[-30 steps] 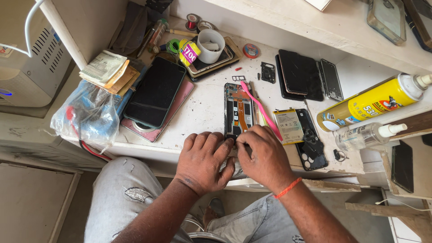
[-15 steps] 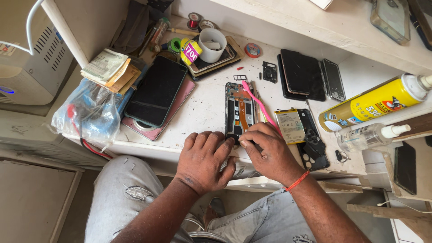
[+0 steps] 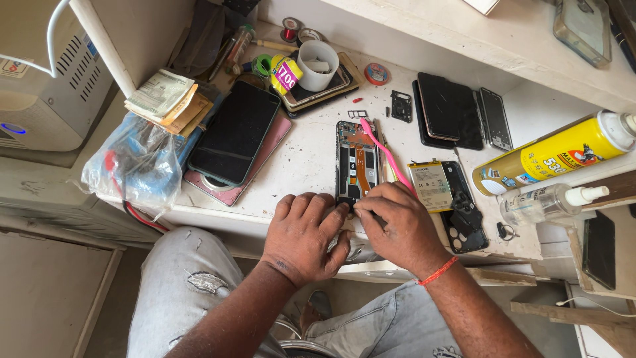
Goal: The person repairs a disassembled smartphone on a cluttered workbench. They use a screwdriver to unscrew components from the phone's exposed internals, manipulate small parts and connectors by hand, reposition the phone body, and handle other phone parts and tools on the bench.
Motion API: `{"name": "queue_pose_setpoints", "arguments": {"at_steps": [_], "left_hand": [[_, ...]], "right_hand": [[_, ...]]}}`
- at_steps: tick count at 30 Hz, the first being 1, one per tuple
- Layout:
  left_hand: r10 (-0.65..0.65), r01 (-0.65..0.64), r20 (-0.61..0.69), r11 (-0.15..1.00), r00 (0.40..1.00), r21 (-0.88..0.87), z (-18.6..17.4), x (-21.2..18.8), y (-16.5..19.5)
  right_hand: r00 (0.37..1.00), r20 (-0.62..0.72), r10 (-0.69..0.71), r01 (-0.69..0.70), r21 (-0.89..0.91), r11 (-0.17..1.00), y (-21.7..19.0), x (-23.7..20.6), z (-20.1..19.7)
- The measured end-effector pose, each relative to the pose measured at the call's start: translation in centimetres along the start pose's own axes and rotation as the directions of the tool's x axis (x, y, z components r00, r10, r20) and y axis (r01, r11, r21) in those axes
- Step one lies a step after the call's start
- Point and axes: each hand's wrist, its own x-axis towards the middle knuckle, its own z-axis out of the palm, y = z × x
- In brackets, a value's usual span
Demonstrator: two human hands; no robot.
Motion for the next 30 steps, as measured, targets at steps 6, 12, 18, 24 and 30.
{"name": "queue_pose_setpoints", "arguments": {"at_steps": [6,12,18,24,30], "left_hand": [[-0.026,0.025,-0.048,0.999,0.998,-0.037,-0.3,0.2,0.3],[-0.160,0.155,-0.037,0.982,0.986,-0.110,-0.3,1.0,1.0],[-0.293,0.292,0.010,0.946,0.956,-0.144,-0.6,2.0,1.5],[-0.449,0.448,0.048,0.869,0.892,-0.212,-0.9,3.6,1.9],[-0.573,0.645,0.396,0.761,0.718,-0.068,-1.8,6.8,0.9]], "right_hand": [[0.999,0.015,0.033,-0.034,0.057,0.998,0.4,-0.2,-0.2],[1.000,0.017,0.015,-0.016,0.064,0.998,0.9,-0.5,-0.1],[0.985,-0.144,0.096,-0.075,0.147,0.986,2.0,-1.2,-0.8],[0.850,-0.333,0.409,-0.341,0.245,0.908,6.1,-2.4,-2.5],[0.808,-0.321,0.494,-0.409,0.297,0.863,7.7,-3.6,-3.9]]}}
